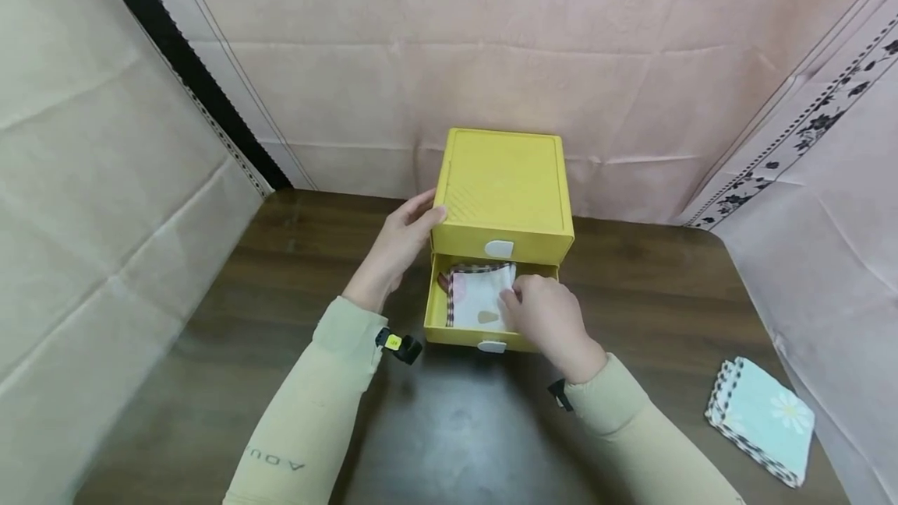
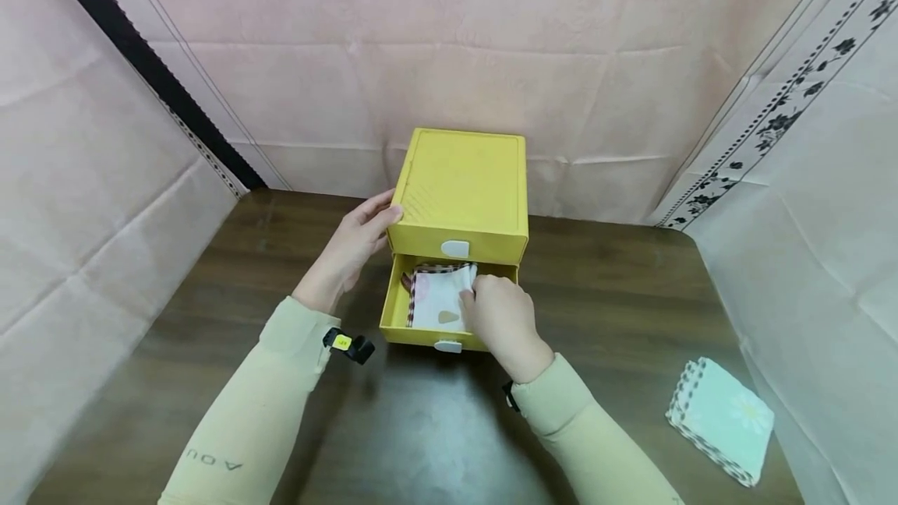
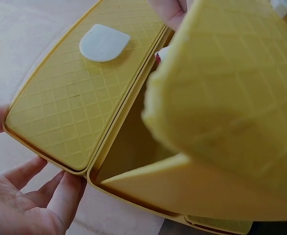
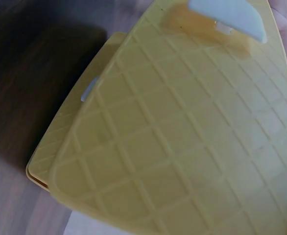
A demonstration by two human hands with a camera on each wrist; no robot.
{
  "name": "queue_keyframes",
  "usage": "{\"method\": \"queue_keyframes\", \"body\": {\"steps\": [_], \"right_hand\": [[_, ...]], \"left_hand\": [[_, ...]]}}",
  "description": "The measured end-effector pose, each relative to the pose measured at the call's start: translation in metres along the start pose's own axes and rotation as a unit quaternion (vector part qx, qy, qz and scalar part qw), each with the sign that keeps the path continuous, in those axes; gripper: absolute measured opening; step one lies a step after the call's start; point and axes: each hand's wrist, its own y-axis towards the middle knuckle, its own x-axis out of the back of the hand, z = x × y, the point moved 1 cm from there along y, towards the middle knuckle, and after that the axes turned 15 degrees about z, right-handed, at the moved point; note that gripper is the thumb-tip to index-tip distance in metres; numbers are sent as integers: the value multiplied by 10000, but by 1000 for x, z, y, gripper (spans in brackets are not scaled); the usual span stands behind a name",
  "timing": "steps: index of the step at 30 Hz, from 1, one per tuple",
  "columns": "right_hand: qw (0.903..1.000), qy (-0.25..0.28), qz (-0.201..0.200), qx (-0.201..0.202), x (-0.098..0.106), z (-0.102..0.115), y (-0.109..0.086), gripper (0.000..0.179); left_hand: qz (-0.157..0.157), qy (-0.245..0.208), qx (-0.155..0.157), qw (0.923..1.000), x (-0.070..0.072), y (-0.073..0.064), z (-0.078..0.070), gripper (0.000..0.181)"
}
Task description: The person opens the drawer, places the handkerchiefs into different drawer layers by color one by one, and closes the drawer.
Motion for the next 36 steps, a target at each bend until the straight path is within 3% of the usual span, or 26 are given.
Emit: {"method": "queue_keyframes", "body": {"steps": [3,10,17,22,25,29,32,36], "right_hand": [[9998,130,-177,-31,2,0,-3,26],[9923,917,-829,110,8,-1,-29,31],[9683,2188,-1170,272,10,-12,-59,38],[9505,2770,-1400,174,7,-39,-83,39],[9439,3082,-1184,-106,0,-62,-99,37],[9243,3746,-549,-481,-19,-83,-116,37],[9061,4196,-47,-535,-35,-83,-117,39],[8942,4437,519,-306,-47,-71,-105,43]], "left_hand": [[-16,67,-47,10000,0,2,-2,57],[34,100,-27,9999,0,5,-7,60],[-32,15,106,9999,4,4,-2,61],[37,-129,65,9999,-1,3,4,60],[99,-166,67,9998,-6,2,7,61],[120,-157,24,9998,-8,1,8,62],[112,-151,-11,9998,-4,1,7,63],[78,-142,-25,9999,2,4,5,64]]}}
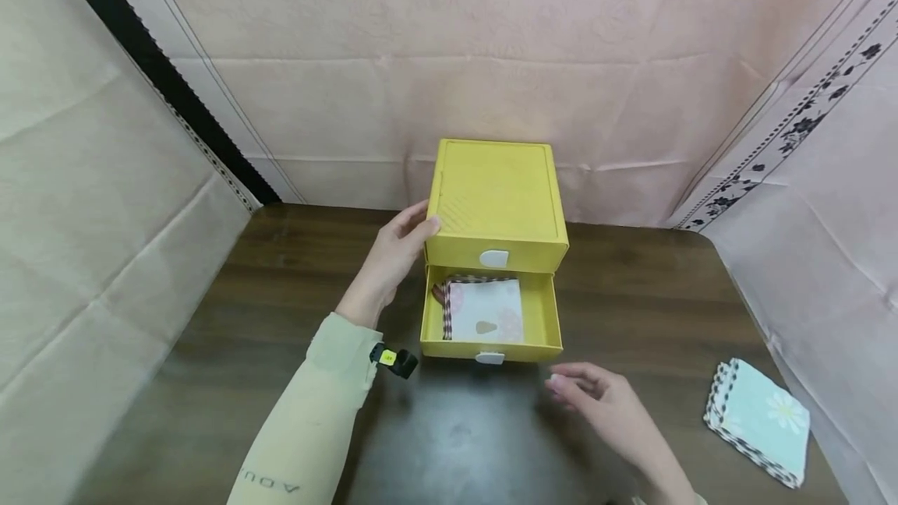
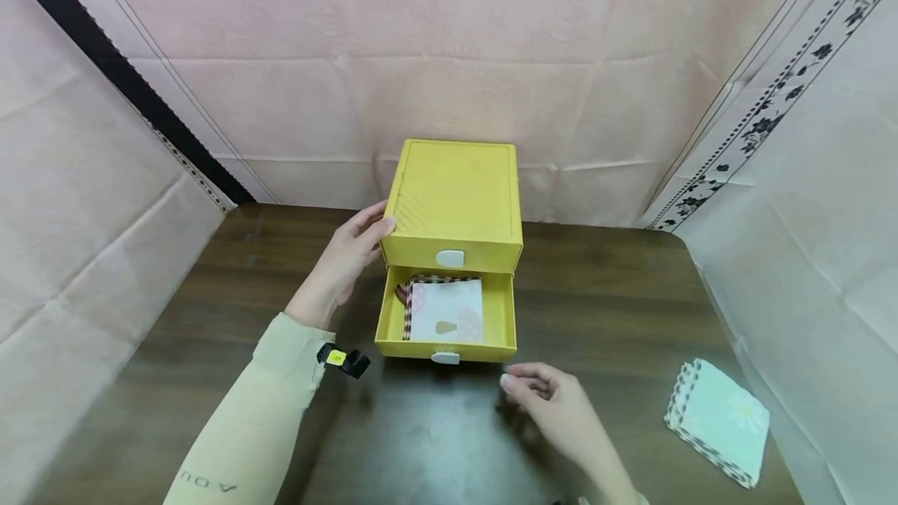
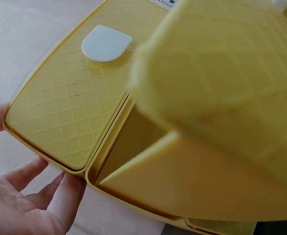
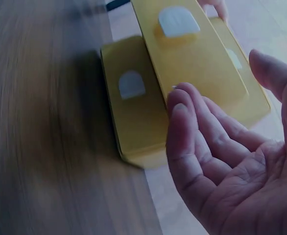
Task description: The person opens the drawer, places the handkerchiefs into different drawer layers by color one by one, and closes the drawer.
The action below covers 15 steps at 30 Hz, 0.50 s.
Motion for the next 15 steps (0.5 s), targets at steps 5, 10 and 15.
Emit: {"method": "queue_keyframes", "body": {"steps": [5,10,15], "right_hand": [[9977,92,622,250,-16,6,14,45],[9956,239,831,347,-31,13,24,45],[9954,548,669,406,-42,18,34,46]], "left_hand": [[-10,13,31,10000,0,1,0,64],[-13,14,106,9999,0,0,0,64],[-11,16,66,10000,1,-1,-2,62]]}}
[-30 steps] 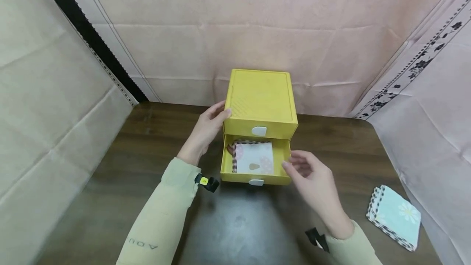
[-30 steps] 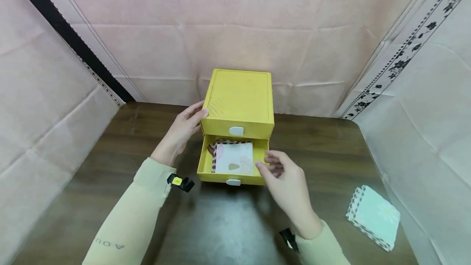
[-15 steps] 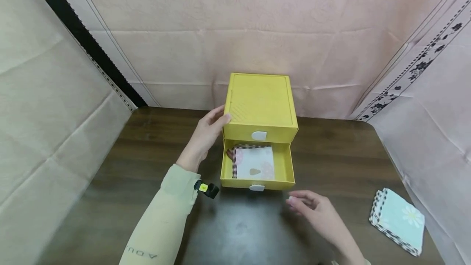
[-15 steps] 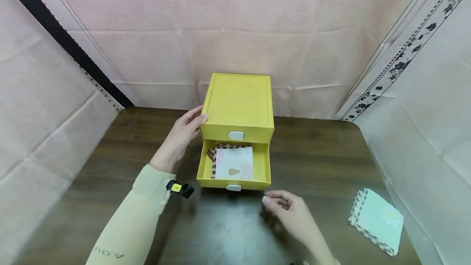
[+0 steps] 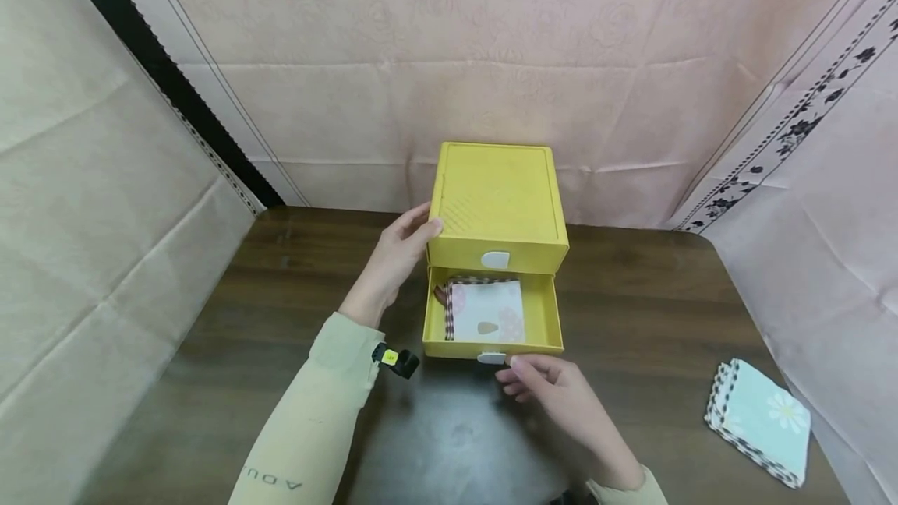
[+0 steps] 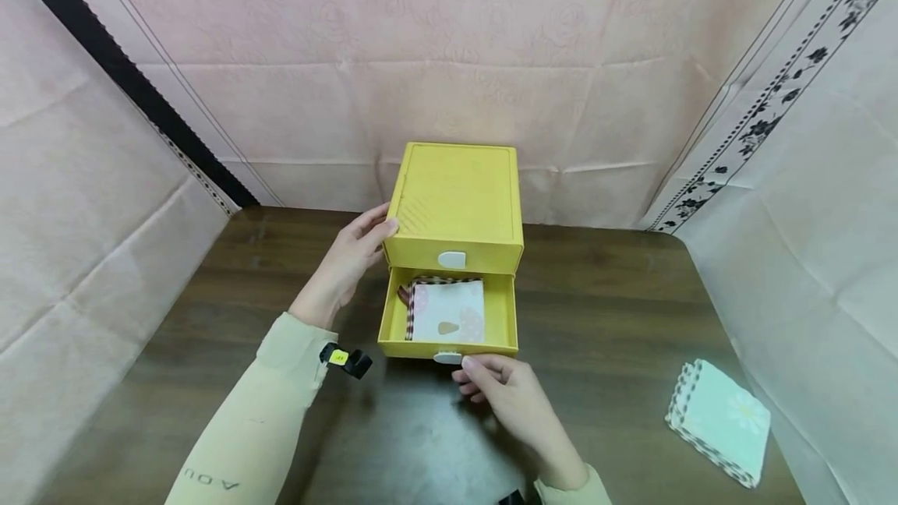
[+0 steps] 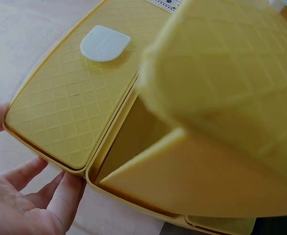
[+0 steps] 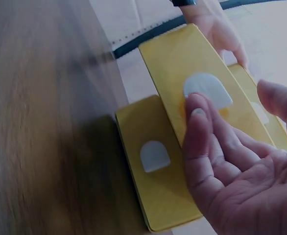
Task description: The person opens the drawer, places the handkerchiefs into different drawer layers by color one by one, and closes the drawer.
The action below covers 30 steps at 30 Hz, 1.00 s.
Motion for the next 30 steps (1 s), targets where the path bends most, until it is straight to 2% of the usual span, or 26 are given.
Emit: {"method": "queue_keyframes", "body": {"steps": [5,20,30], "right_hand": [[9997,128,-181,71,-6,0,9,49],[9976,-352,-600,-29,-7,4,20,42],[9954,-540,-789,-28,7,7,40,50]], "left_hand": [[56,43,-7,10000,-1,1,-2,63],[3,1,80,10000,0,-3,-3,63],[78,-66,1,9999,0,-1,-3,63]]}}
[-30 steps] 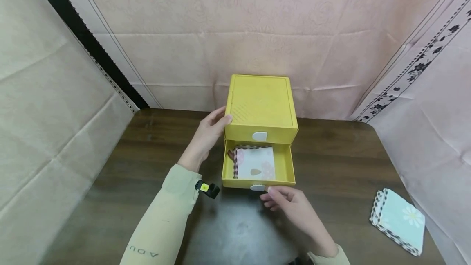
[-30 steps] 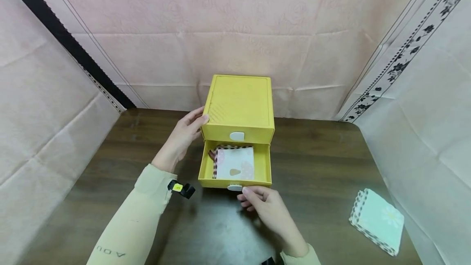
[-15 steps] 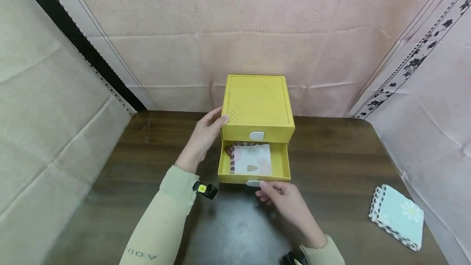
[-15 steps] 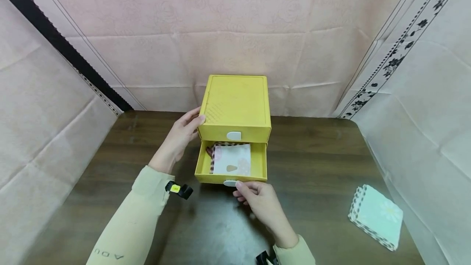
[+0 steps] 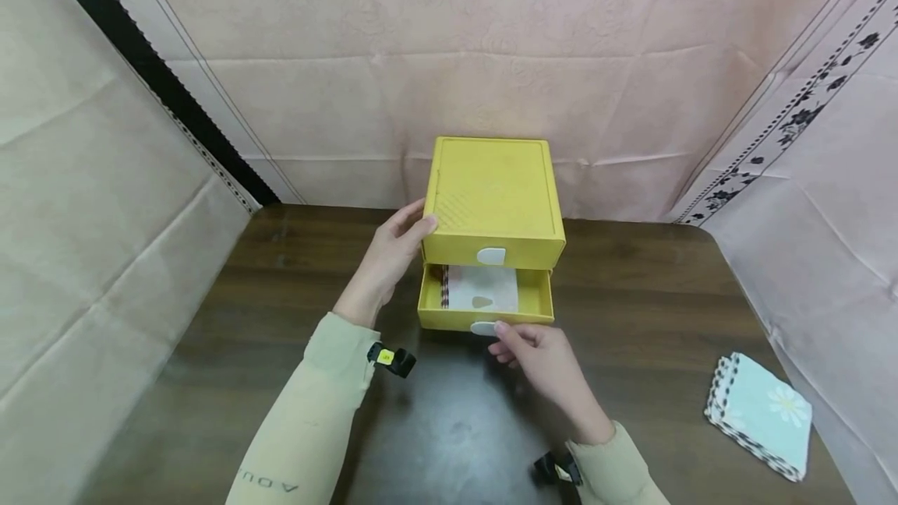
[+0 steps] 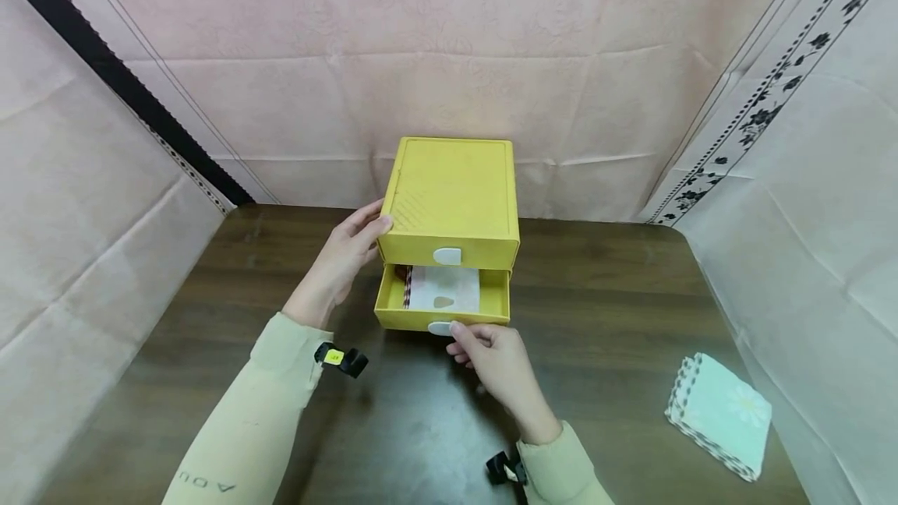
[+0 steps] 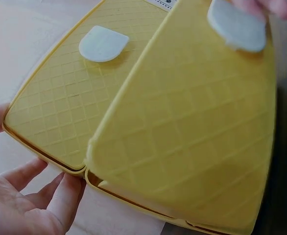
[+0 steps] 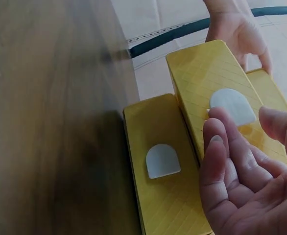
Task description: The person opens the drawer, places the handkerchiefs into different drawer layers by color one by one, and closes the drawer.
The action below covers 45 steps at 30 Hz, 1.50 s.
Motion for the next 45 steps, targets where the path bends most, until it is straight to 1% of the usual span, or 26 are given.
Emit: {"method": "queue_keyframes", "body": {"steps": [4,9,10,11,17,18,23,26,31,38,45], "right_hand": [[9999,-15,-107,116,5,3,16,54],[9994,6,-276,204,11,6,34,51],[9994,33,-293,201,12,6,38,50],[9993,23,-323,209,13,6,41,50],[9982,-3,-469,374,25,8,54,50],[9982,13,-470,381,27,9,56,49],[9986,96,-374,371,31,13,59,50],[9988,98,-302,370,31,14,60,51],[9993,117,-257,255,29,12,62,50],[9993,215,-218,219,31,15,65,49],[9990,260,-284,231,33,17,63,50]], "left_hand": [[-63,18,-6,10000,2,0,-3,63],[-69,10,-22,10000,4,0,-5,63],[-57,-11,-36,10000,3,0,-4,64],[-31,-26,-23,10000,2,-2,-7,62],[24,-89,-95,9999,-6,-1,-5,58],[19,-73,-127,9999,-5,1,-2,59],[6,-16,-202,9998,-4,3,-5,59],[-38,-4,-207,9998,-3,2,-4,60],[-80,-34,-180,9998,-3,2,1,60],[-362,95,-210,9991,-3,2,1,55],[-431,148,-173,9988,-5,2,-1,53]]}}
